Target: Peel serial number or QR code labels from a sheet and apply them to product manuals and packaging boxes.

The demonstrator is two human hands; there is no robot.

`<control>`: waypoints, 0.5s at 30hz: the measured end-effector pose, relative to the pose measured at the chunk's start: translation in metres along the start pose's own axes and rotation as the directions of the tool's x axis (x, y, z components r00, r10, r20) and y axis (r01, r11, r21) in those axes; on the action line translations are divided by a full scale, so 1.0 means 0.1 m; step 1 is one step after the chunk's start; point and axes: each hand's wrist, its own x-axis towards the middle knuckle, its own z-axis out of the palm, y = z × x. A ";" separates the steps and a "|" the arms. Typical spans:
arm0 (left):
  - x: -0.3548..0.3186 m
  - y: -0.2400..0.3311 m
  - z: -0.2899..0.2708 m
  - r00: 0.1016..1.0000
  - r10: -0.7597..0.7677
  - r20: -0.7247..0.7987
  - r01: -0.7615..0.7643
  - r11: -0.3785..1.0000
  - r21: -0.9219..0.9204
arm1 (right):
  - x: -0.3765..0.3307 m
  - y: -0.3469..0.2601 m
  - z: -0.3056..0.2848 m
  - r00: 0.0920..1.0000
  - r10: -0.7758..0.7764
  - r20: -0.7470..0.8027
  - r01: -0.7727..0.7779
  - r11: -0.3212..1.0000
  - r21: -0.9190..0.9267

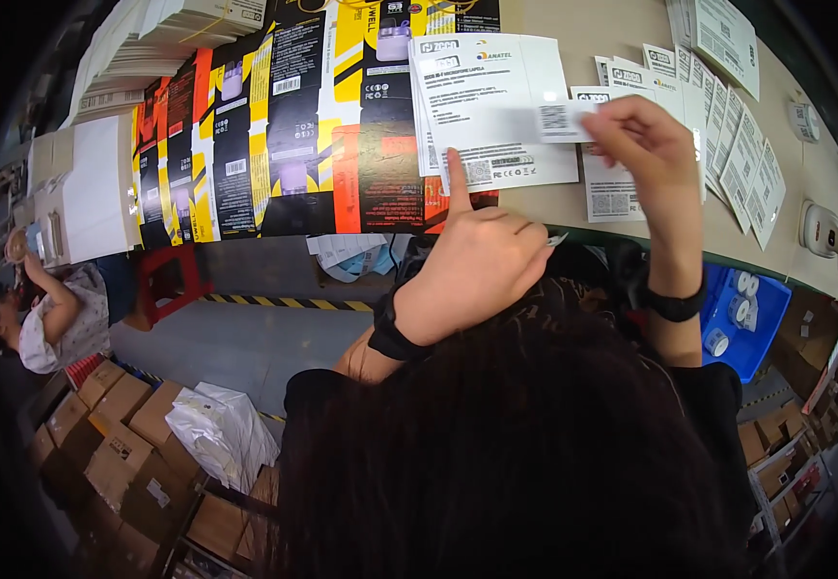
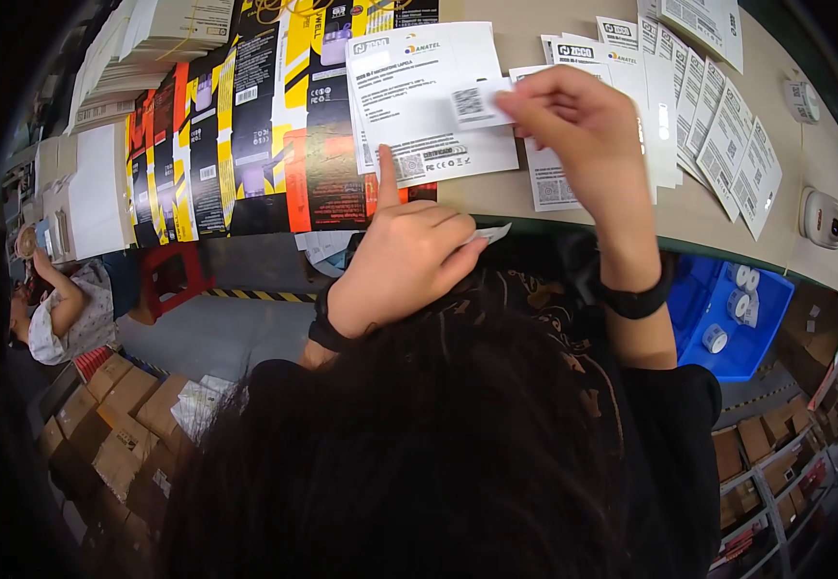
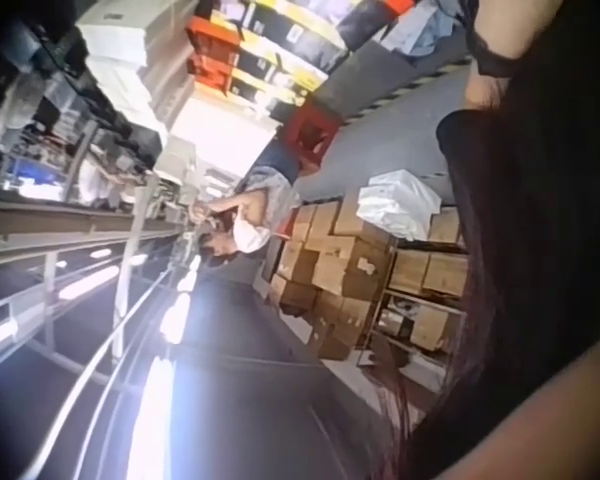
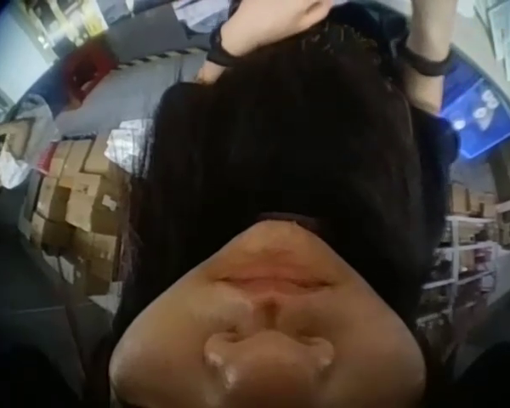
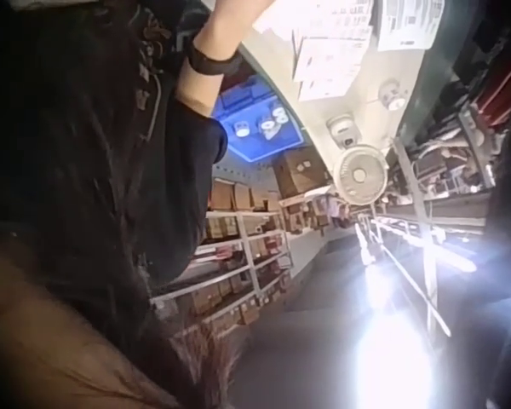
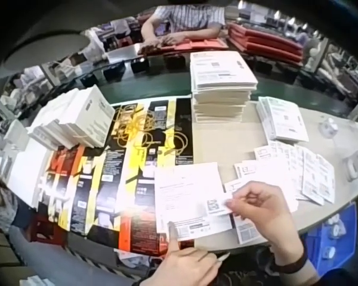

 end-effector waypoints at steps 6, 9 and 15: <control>-0.01 -0.04 0.05 0.999 0.010 0.031 -0.011 1.000 0.024 | 0.17 0.06 0.30 0.991 0.116 0.069 -0.104 0.983 -0.150; -0.04 -0.04 0.05 0.998 0.000 0.056 -0.001 1.000 0.025 | 0.18 0.08 0.34 0.988 0.135 0.071 -0.123 0.980 -0.154; -0.04 -0.05 0.04 0.994 -0.005 0.108 0.002 0.999 0.034 | 0.16 0.11 0.37 0.990 0.112 0.082 -0.099 0.984 -0.146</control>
